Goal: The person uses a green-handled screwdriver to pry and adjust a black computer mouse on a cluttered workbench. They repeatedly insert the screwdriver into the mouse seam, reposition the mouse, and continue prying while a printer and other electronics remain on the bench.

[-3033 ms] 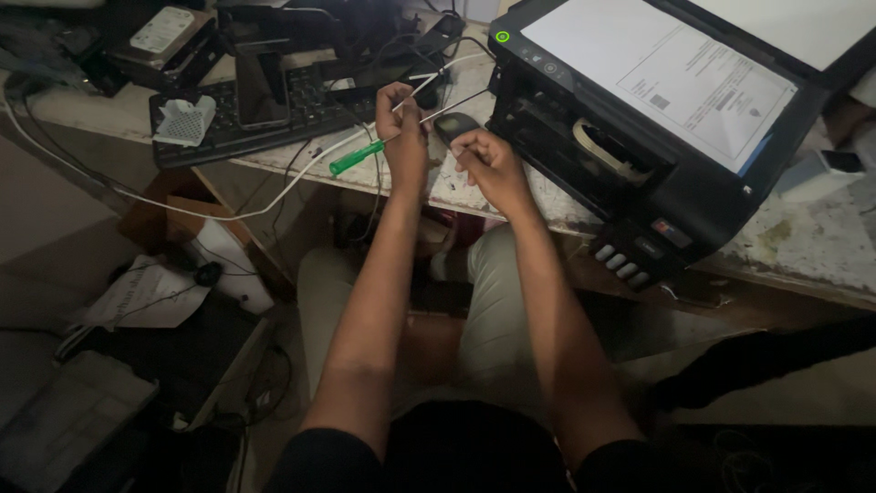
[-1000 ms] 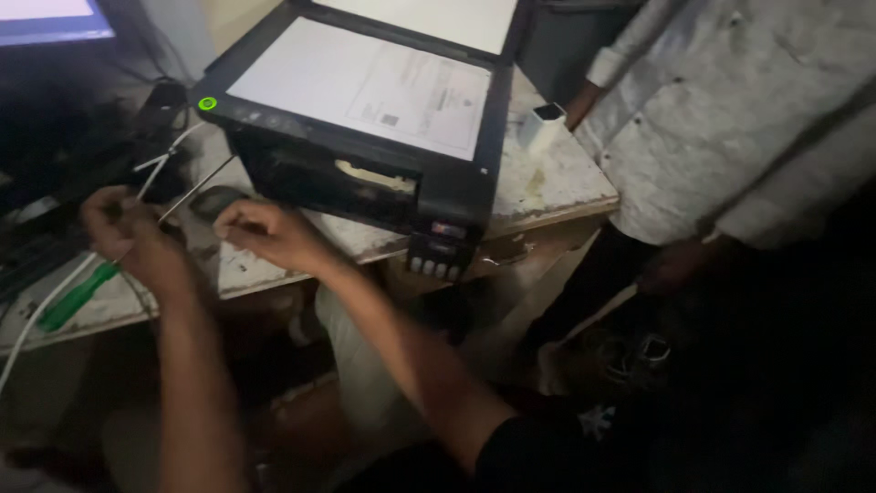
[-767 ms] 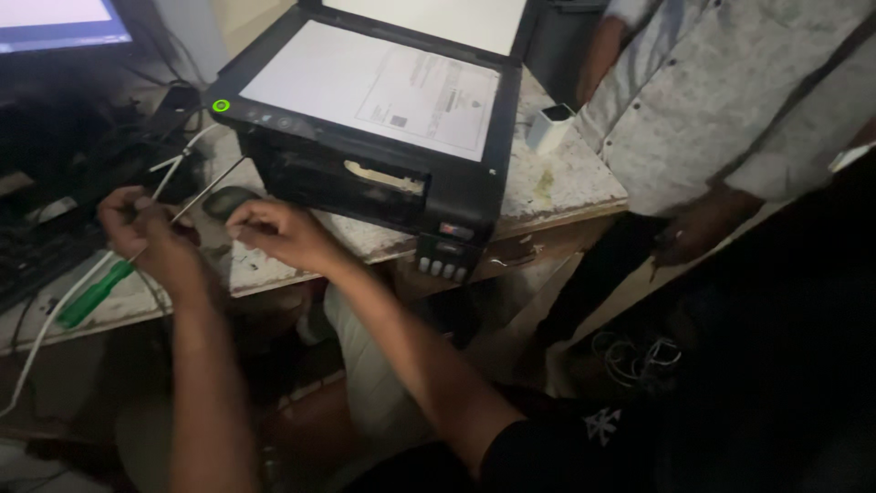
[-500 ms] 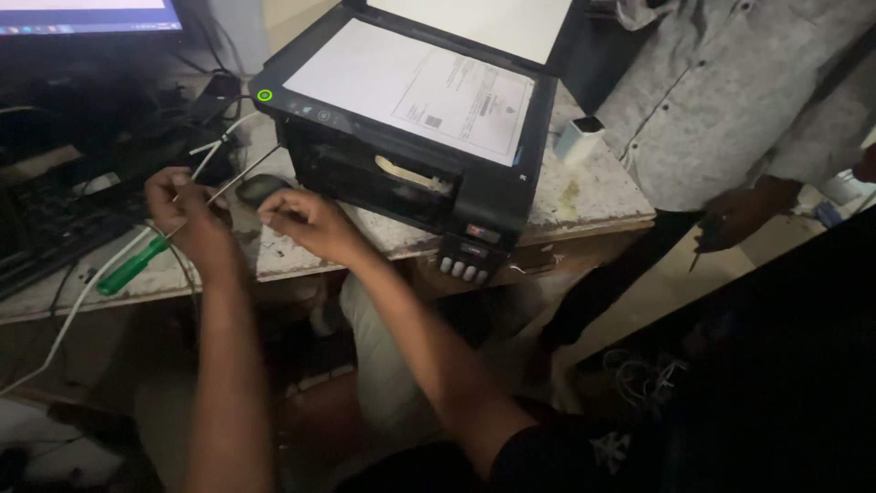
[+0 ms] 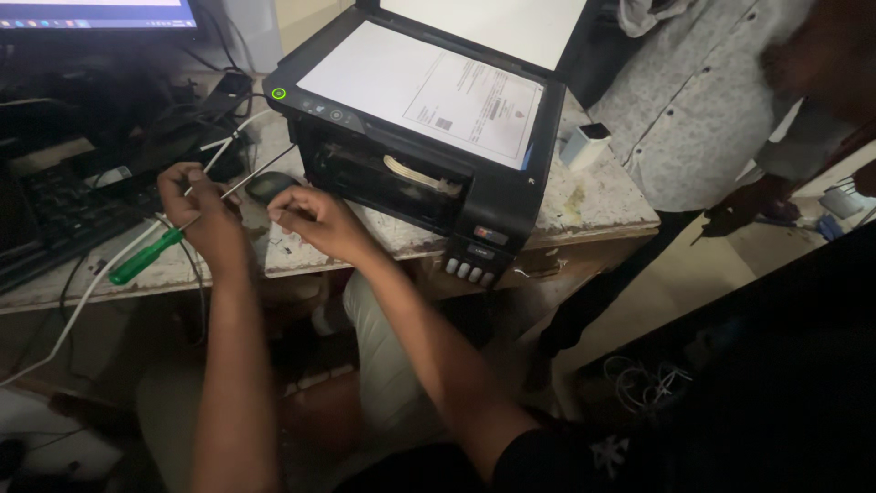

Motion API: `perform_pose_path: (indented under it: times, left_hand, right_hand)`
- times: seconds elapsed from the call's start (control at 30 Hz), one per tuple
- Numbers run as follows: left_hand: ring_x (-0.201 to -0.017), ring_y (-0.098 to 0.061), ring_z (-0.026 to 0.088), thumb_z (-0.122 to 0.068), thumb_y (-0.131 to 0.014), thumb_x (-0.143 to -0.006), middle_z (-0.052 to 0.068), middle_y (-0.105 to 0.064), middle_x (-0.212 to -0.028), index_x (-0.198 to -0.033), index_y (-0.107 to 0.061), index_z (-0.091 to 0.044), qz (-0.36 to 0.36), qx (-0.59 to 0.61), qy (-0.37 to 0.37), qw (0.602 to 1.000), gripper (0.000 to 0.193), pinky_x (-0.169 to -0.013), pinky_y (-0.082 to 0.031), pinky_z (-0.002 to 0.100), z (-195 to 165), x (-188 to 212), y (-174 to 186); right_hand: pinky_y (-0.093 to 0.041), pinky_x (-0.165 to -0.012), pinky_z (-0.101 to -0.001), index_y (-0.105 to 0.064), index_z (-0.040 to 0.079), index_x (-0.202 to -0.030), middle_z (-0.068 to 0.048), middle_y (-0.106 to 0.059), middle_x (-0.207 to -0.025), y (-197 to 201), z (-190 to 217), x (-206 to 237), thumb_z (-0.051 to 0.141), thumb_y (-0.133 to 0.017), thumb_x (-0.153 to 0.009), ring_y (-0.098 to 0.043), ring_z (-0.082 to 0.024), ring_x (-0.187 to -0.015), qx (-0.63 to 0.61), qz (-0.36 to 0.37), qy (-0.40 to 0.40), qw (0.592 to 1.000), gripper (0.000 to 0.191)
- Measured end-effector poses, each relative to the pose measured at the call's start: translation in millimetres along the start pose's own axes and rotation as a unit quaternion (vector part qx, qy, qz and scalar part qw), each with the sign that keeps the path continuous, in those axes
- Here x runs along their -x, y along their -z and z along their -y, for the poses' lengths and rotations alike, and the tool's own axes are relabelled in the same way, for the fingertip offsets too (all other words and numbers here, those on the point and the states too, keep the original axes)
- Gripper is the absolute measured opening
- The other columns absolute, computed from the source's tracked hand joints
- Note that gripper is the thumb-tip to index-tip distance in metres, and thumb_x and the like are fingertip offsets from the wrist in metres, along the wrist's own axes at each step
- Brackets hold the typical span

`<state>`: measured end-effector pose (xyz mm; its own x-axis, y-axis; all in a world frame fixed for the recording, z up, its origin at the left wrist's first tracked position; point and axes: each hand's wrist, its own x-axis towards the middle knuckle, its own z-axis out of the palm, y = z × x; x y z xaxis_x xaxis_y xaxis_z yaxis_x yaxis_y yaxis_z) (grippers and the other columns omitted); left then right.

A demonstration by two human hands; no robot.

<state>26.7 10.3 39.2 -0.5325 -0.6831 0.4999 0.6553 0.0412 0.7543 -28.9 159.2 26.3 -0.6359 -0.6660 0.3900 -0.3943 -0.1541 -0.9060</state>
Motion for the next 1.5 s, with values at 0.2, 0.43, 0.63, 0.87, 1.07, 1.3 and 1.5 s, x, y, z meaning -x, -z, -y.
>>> perform_pose_path:
  times: [0.2, 0.43, 0.63, 0.87, 1.07, 1.3, 1.5]
  left_hand:
    - [-0.063, -0.047, 0.004, -0.021, -0.051, -0.119, -0.004, -0.051, -0.079, -0.118, -0.053, -0.012, -0.005, -0.039, 0.001, 0.999, 0.01, -0.056, -0.036, 0.022, -2.3, 4.3, -0.8]
    - [-0.062, -0.048, 0.004, -0.024, -0.051, -0.117, -0.004, -0.052, -0.079, -0.116, -0.053, -0.012, -0.007, -0.032, -0.014, 0.999, 0.012, -0.054, -0.034, 0.022, 7.6, -0.4, 2.8]
    - [-0.059, -0.044, 0.004, -0.025, -0.056, -0.114, -0.004, -0.051, -0.075, -0.115, -0.057, -0.014, -0.023, 0.04, -0.006, 0.999, 0.011, -0.051, -0.03, 0.022, 18.2, -8.1, 8.9]
    - [-0.056, -0.043, 0.005, -0.023, -0.054, -0.112, -0.003, -0.052, -0.068, -0.113, -0.056, -0.014, -0.046, 0.097, 0.004, 0.994, 0.009, -0.049, -0.029, 0.022, 8.8, -8.2, 8.1]
    - [-0.058, -0.044, 0.006, -0.019, -0.054, -0.113, -0.002, -0.051, -0.07, -0.114, -0.056, -0.012, -0.059, 0.126, 0.004, 0.99, 0.007, -0.051, -0.028, 0.024, 1.6, -5.7, 6.9]
    - [-0.052, -0.039, 0.007, -0.015, -0.049, -0.112, -0.001, -0.048, -0.066, -0.114, -0.056, -0.01, -0.056, 0.141, -0.033, 0.988, 0.008, -0.048, -0.028, 0.025, 0.1, -6.9, 10.5]
    - [-0.052, -0.038, 0.008, -0.014, -0.048, -0.111, 0.0, -0.048, -0.067, -0.115, -0.055, -0.009, -0.093, 0.137, -0.028, 0.986, 0.01, -0.049, -0.026, 0.026, 4.3, -6.6, 13.2]
  right_hand:
    - [-0.053, -0.066, -0.0235, -0.068, 0.006, -0.113, 0.001, -0.07, -0.091, 0.3, 0.0, -0.1, 0.024, -0.066, -0.1, -0.065, -0.006, -0.082, 0.013, 0.001, 0.002, 1.0, 0.022]
    - [-0.053, -0.068, -0.0236, -0.069, 0.006, -0.112, 0.001, -0.069, -0.091, -0.1, -2.3, -0.7, 0.025, -0.067, -0.101, -0.065, -0.007, -0.082, 0.022, -0.005, 0.009, 1.0, 0.021]
    - [-0.053, -0.065, -0.0239, -0.069, 0.009, -0.109, 0.003, -0.067, -0.088, -1.6, -3.5, -3.4, 0.023, -0.068, -0.1, -0.064, -0.006, -0.08, 0.018, -0.005, -0.032, 0.999, 0.017]
    - [-0.051, -0.066, -0.0227, -0.069, 0.006, -0.106, 0.003, -0.066, -0.087, -1.2, -4.4, -6.2, 0.017, -0.067, -0.101, -0.063, -0.006, -0.08, 0.006, -0.004, -0.001, 1.0, 0.012]
    - [-0.05, -0.065, -0.0228, -0.068, 0.005, -0.107, 0.002, -0.067, -0.089, -0.5, -4.4, -6.3, 0.015, -0.066, -0.099, -0.061, -0.006, -0.08, -0.024, 0.008, 0.002, 1.0, 0.013]
    - [-0.049, -0.063, -0.0227, -0.068, 0.005, -0.107, 0.001, -0.067, -0.088, -2.5, 1.1, -6.8, 0.016, -0.066, -0.1, -0.061, -0.006, -0.077, -0.011, 0.004, -0.028, 1.0, 0.013]
    - [-0.05, -0.064, -0.0229, -0.068, 0.004, -0.106, 0.001, -0.069, -0.09, -3.3, 1.4, -5.6, 0.016, -0.066, -0.1, -0.063, -0.006, -0.08, -0.009, -0.001, -0.01, 1.0, 0.013]
